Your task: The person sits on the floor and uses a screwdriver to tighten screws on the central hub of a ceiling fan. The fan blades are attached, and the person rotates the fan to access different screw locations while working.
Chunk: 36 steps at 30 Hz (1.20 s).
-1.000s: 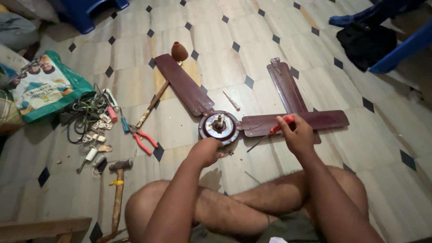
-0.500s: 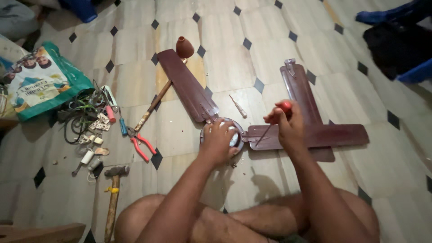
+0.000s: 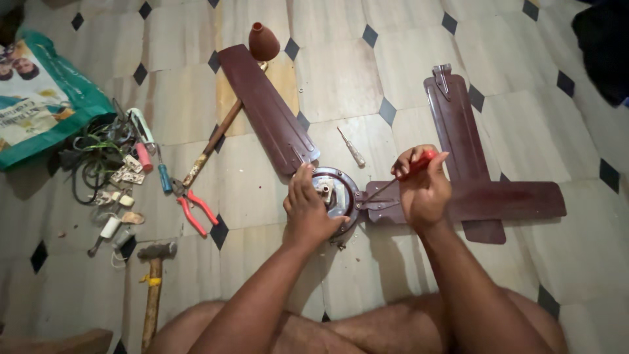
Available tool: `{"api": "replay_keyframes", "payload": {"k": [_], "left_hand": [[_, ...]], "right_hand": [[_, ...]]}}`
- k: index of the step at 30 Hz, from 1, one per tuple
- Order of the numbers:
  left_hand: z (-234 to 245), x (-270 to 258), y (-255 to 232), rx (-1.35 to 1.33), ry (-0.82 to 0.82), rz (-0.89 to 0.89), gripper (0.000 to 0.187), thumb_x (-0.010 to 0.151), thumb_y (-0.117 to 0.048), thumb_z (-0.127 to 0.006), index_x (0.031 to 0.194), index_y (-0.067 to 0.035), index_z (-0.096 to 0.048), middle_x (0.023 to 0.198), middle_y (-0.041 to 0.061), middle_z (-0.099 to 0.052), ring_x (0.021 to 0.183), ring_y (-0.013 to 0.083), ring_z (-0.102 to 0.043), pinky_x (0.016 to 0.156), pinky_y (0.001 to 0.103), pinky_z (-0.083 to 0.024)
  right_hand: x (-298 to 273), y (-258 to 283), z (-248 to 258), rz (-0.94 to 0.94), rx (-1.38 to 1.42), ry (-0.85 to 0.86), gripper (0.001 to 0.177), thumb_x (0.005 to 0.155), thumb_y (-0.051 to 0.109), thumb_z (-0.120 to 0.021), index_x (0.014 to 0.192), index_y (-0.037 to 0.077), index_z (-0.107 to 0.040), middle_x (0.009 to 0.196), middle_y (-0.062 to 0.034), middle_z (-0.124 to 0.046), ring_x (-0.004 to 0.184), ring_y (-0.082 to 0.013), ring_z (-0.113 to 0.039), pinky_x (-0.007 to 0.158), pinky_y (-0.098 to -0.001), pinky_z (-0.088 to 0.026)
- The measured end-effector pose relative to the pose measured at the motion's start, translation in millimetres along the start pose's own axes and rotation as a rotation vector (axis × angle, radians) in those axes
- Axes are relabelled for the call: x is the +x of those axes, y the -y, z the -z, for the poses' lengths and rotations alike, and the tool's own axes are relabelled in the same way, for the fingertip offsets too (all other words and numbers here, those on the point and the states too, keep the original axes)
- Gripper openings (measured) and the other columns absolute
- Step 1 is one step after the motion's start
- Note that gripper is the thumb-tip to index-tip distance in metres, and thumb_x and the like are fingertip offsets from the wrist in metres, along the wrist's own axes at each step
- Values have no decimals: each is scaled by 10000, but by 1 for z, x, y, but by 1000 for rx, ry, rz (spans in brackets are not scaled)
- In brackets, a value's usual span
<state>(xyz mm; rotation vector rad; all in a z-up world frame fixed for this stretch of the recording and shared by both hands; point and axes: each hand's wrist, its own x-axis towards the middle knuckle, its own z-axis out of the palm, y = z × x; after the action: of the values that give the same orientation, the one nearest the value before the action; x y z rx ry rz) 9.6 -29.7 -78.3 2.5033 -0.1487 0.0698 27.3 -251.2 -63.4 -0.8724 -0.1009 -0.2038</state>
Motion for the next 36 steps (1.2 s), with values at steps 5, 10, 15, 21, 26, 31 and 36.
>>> {"api": "replay_keyframes", "payload": {"k": [5, 10, 15, 21, 26, 31, 36], "left_hand": [[-24, 7, 12, 0, 151, 90, 1284, 562, -415, -993, 1536, -99, -219, 1589, 140, -296, 1505, 353, -221, 1195, 551, -235], [-36, 7, 25, 57, 167, 51, 1081, 583, -395, -982, 1449, -94, -408, 1598, 99, -330, 1513, 337, -238, 1192, 547, -250], [-34, 8, 31, 69, 213, 49, 1022, 591, -410, -991, 1395, -84, -450, 1601, 79, -309, 1518, 340, -193, 1187, 583, -230], [-34, 9, 35, -31, 265, 113, 920, 574, -339, -997, 1339, -185, -510, 1626, -19, -300, 1549, 301, -151, 1186, 626, -199], [-32, 13, 49, -45, 316, 58, 904, 546, -303, -1011, 1319, -236, -546, 1622, -41, -337, 1567, 297, -135, 1189, 610, -212], [-36, 13, 57, -102, 291, 4, 1214, 508, -270, -1004, 1543, -213, -371, 1544, -30, -440, 1564, 290, -166, 1199, 593, -214], [-37, 14, 57, -80, 343, 24, 1230, 526, -266, -991, 1572, -238, -346, 1519, -70, -500, 1589, 274, -159, 1238, 566, -181]], "right_hand": [[-1, -7, -3, -8, 17, 33, 460, 1147, 517, -371, 1044, 81, -471, 912, -77, -473, 870, -202, -450, 883, -360, -399], [-4, -10, -5, -17, -6, 20, 448, 1143, 508, -372, 1036, 82, -462, 911, -72, -469, 872, -198, -448, 871, -355, -398], [-6, -9, -11, -12, -53, 43, 422, 1153, 462, -344, 1029, 80, -472, 908, -76, -492, 869, -198, -462, 871, -355, -407], [-15, -4, -13, -74, -75, 173, 357, 1123, 356, -358, 992, 66, -522, 867, -96, -539, 856, -214, -518, 863, -383, -447], [-23, -8, -14, -110, -65, 173, 391, 1130, 383, -372, 967, 62, -526, 874, -95, -532, 848, -217, -511, 871, -393, -441], [-25, -9, -11, -117, -71, 159, 491, 1142, 497, -362, 957, 63, -499, 855, -87, -509, 841, -223, -499, 879, -401, -440], [-24, -13, -7, -135, -48, 154, 539, 1118, 551, -320, 938, 67, -475, 852, -74, -491, 825, -218, -473, 867, -387, -433]]}}
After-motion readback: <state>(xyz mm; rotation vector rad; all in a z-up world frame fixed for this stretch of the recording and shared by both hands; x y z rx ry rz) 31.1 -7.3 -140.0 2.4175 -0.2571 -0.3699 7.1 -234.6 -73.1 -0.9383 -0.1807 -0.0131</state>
